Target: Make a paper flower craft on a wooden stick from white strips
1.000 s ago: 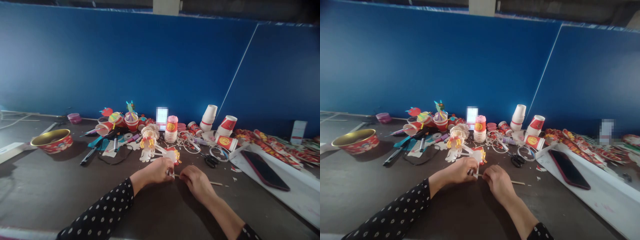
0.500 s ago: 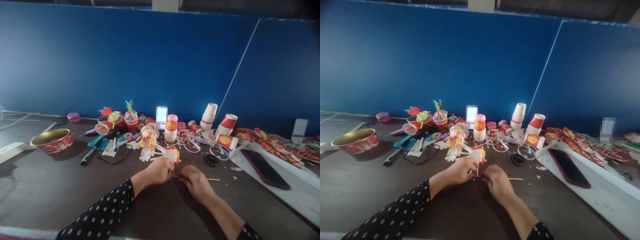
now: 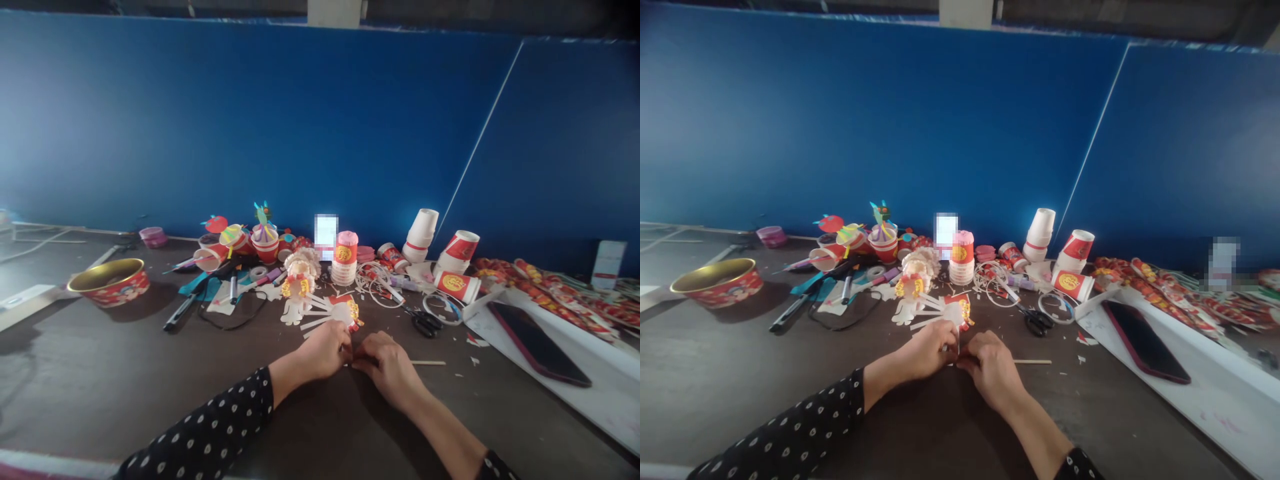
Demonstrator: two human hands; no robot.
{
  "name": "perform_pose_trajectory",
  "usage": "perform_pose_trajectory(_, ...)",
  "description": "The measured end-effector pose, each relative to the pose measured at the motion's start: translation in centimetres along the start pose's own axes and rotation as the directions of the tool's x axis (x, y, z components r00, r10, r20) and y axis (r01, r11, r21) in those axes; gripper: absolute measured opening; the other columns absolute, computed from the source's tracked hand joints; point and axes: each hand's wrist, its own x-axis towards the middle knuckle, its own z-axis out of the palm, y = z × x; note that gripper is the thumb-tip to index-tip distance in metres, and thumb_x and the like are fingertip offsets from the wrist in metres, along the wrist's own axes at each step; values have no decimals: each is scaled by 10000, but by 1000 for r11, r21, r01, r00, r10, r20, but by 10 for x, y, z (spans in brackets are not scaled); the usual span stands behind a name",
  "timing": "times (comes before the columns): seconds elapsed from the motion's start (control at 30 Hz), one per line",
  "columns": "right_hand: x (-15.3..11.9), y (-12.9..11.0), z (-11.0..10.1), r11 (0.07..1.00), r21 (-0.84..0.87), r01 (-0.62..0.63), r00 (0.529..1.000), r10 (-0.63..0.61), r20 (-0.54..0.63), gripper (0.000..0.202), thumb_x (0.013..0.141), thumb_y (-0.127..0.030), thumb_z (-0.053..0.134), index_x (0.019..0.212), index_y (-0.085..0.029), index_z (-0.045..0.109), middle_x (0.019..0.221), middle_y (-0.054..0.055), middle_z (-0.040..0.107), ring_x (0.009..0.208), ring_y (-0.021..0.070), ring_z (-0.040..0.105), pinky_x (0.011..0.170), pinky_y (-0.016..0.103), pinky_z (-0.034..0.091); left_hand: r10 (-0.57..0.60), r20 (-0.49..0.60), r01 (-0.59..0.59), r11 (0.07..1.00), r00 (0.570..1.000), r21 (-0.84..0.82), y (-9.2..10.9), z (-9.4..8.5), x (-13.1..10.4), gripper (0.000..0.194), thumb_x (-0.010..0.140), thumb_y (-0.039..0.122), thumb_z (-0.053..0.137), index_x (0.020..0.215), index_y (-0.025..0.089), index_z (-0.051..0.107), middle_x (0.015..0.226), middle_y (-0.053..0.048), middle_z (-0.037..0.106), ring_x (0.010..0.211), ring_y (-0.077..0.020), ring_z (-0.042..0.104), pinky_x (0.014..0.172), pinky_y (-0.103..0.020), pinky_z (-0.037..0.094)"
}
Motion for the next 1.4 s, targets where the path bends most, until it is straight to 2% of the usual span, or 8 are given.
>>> perform_pose_trajectory(0.17,1,2,-1,1000,-2,6,1000,-6,17,55,746,-164,657,730,-217,649,733,-13,608,762,150,515,689,251,371,-37,12,36,998,999,47,5,0,-4,171,717,103,531,681,122,696,740,-75,646,721,-175,578,647,-241,412)
perform_pose_trajectory(0.3,2,1,-2,999,-32,12,1000,-11,25,38,750,-179,657,740,-215,654,734,-7,605,761,153,510,678,250,371,-143,-11,143,990,990,3,5,1,-8,173,715,147,523,683,140,693,691,-61,657,670,-172,587,589,-238,391)
perform_pose_trajectory(0.57,3,0,-1,998,-39,44,998,-43,36,56,773,-181,631,752,-226,655,742,-12,610,764,149,504,692,248,364,-198,47,200,979,979,-49,6,-3,-7,155,713,167,536,698,151,690,676,-40,669,676,-159,595,596,-221,386)
perform_pose_trajectory(0.87,2,-5,2,993,-119,-27,999,31,37,78,767,-148,590,719,-209,599,775,-12,607,779,150,503,692,255,354,-78,98,79,997,992,-14,1,-9,-4,175,743,171,533,677,142,692,645,-32,653,610,-134,548,590,-202,379)
perform_pose_trajectory(0.97,3,-6,2,991,-122,-55,998,59,27,95,752,-136,588,694,-211,590,748,-13,603,764,150,503,674,252,349,-32,130,35,999,991,-26,2,-14,-5,178,718,116,522,676,147,691,616,-14,645,581,-122,534,565,-192,368)
perform_pose_trajectory(1.07,3,-7,1,989,-126,-82,996,86,25,111,743,-120,578,686,-214,596,735,-15,602,756,147,506,664,248,344,-44,151,49,998,987,-29,6,-17,-7,170,678,96,545,728,152,697,610,-2,643,588,-125,543,538,-184,359)
perform_pose_trajectory(1.27,2,-7,1,992,-102,-79,996,82,24,117,745,-120,572,683,-213,605,723,-15,603,735,143,507,661,245,342,-79,83,77,996,993,35,9,-11,-8,184,679,99,526,725,148,697,674,-31,664,649,-150,567,580,-198,379)
perform_pose_trajectory(1.4,2,-7,2,991,-103,-90,996,92,19,106,732,-115,588,691,-212,605,738,-11,614,747,152,510,677,253,345,-94,82,92,995,992,24,6,-9,-7,186,707,143,509,679,140,692,594,-17,626,576,-130,533,546,-194,365)
